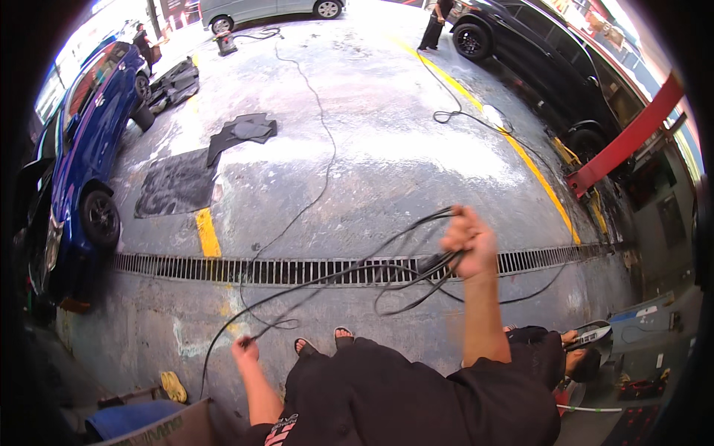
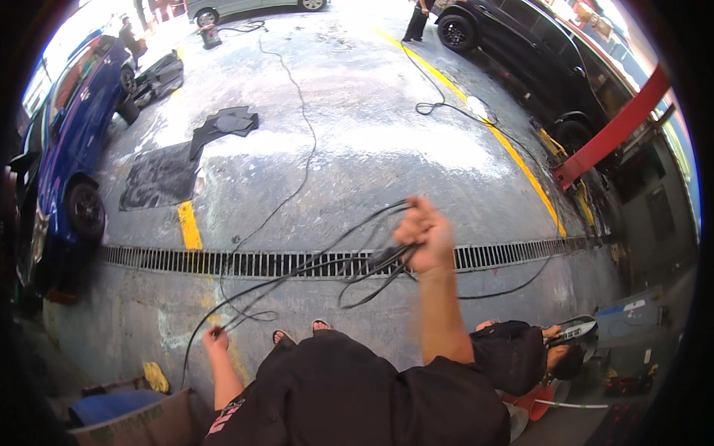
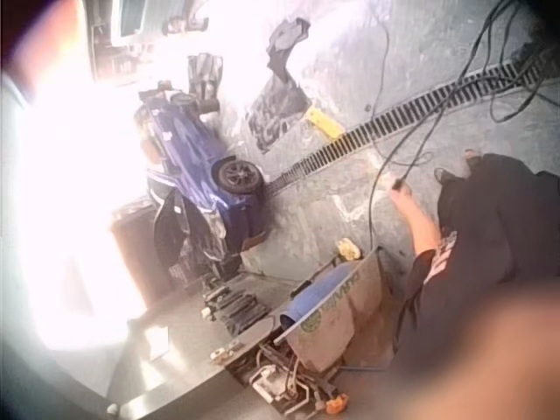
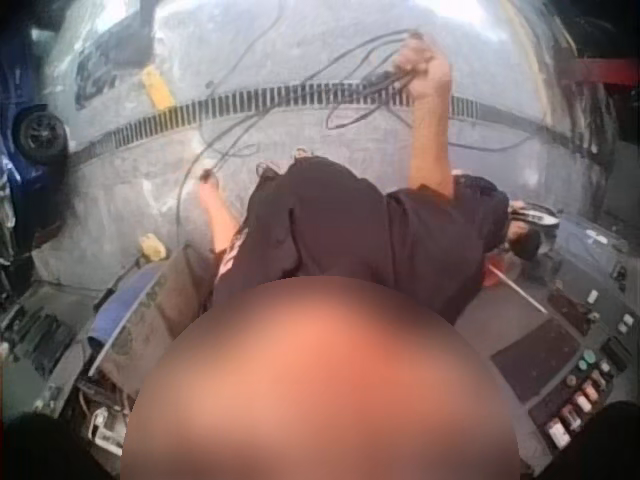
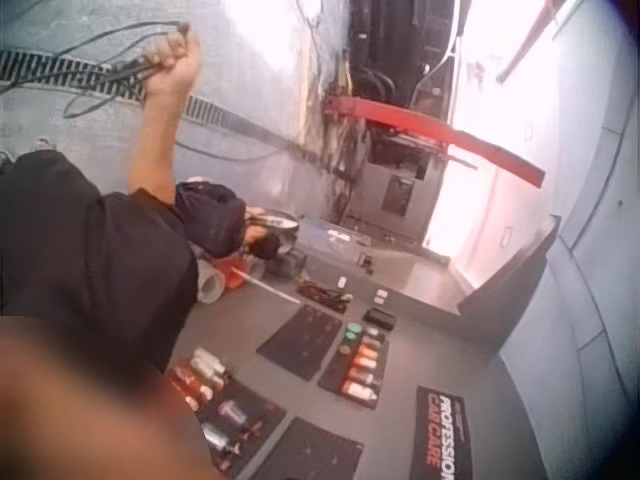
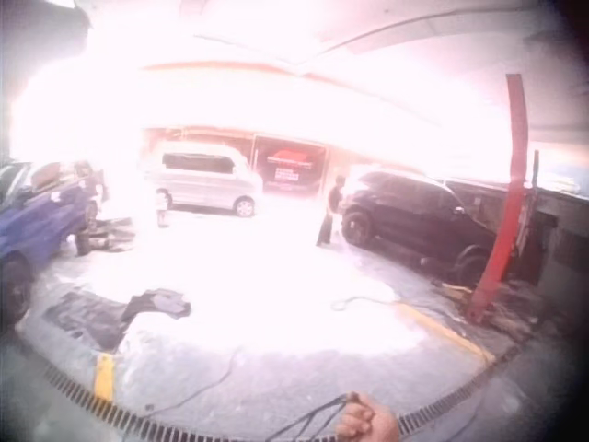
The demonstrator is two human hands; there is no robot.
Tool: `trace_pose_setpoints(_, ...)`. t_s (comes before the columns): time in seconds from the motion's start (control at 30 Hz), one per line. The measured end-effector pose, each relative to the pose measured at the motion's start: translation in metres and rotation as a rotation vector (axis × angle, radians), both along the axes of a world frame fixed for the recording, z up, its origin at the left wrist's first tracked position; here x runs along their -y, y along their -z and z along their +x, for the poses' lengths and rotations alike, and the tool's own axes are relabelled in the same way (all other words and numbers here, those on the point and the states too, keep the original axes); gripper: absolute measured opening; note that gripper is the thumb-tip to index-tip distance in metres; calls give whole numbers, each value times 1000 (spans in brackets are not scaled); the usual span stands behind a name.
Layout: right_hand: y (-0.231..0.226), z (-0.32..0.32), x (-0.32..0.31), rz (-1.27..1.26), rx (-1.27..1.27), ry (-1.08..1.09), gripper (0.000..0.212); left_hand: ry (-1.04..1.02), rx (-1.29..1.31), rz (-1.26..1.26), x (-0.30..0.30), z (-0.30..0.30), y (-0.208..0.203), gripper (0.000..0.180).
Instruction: The person coils a black power cord and then wraps the vacuum hose around the vacuum cleaner body. They carry the vacuum and hose to another area and place it down. The person then picks up a pressure washer wand and walks toward a car.
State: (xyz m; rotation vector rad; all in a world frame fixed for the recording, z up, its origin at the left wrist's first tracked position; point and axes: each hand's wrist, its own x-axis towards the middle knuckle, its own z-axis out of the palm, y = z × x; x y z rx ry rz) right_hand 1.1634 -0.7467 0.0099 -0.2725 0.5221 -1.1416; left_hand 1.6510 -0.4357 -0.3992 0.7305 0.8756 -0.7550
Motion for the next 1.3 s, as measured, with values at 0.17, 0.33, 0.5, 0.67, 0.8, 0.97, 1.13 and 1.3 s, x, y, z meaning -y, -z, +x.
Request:
trace_pose_setpoints(0.17,-47,-85,50,-204,-262,456,21,-283,-8,109,-61,42,-8,18)
trace_pose_setpoints(0.33,1,-70,95,-151,-599,445,19,101,72,167,-31,49,-10,13)
trace_pose_setpoints(0.5,126,63,82,72,-943,-149,29,839,131,-43,41,8,-36,16)
trace_pose_setpoints(0.67,228,204,45,206,-916,-735,28,1062,197,-148,102,-24,-89,10)
trace_pose_setpoints(0.8,285,308,18,248,-803,-1101,29,1052,104,-181,125,-2,-119,13)
trace_pose_setpoints(0.97,322,412,-26,237,-645,-1409,33,756,144,-132,118,57,-104,14)
trace_pose_setpoints(1.13,360,461,-56,80,-652,-1614,42,880,291,172,93,92,-51,19)
trace_pose_setpoints(1.3,419,464,-105,-759,-726,-1566,54,714,19,-137,85,59,32,48)
